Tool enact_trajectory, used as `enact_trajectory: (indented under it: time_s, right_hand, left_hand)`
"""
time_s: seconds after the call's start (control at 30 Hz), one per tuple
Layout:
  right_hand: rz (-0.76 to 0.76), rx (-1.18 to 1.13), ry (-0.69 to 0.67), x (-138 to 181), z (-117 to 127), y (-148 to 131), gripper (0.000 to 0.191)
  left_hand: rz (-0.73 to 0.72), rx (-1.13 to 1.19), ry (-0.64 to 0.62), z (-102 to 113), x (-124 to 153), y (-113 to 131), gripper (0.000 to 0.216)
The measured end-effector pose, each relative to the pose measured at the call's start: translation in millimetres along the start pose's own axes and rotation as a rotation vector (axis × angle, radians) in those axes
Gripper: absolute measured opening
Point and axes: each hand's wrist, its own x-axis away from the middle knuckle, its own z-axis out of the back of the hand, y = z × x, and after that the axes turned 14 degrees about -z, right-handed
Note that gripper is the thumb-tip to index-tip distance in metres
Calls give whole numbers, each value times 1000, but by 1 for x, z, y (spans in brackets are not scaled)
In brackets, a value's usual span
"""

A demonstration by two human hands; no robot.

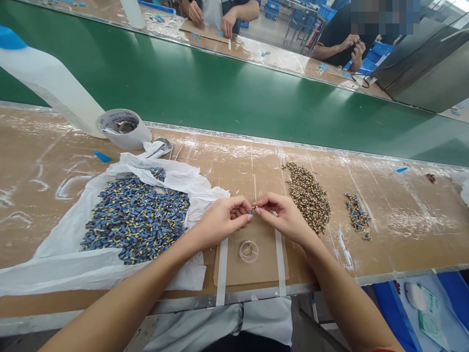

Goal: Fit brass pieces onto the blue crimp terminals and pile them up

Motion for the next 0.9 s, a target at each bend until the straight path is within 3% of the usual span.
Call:
enact_trajectory:
  time_s: [0.27,0.6,0.9]
  right_hand:
    - [68,132,75,0,2,-4,13]
    - [-226,-400,-64,0,-2,0,20]
    - [-242,-425,-46,1,-2,0,20]
  left_hand:
    - [-5,4,5,1,-1,0,13]
    - [-31,-43,44,0,-1,3,16]
    - [-108,-355,100,0,-1,4,14]
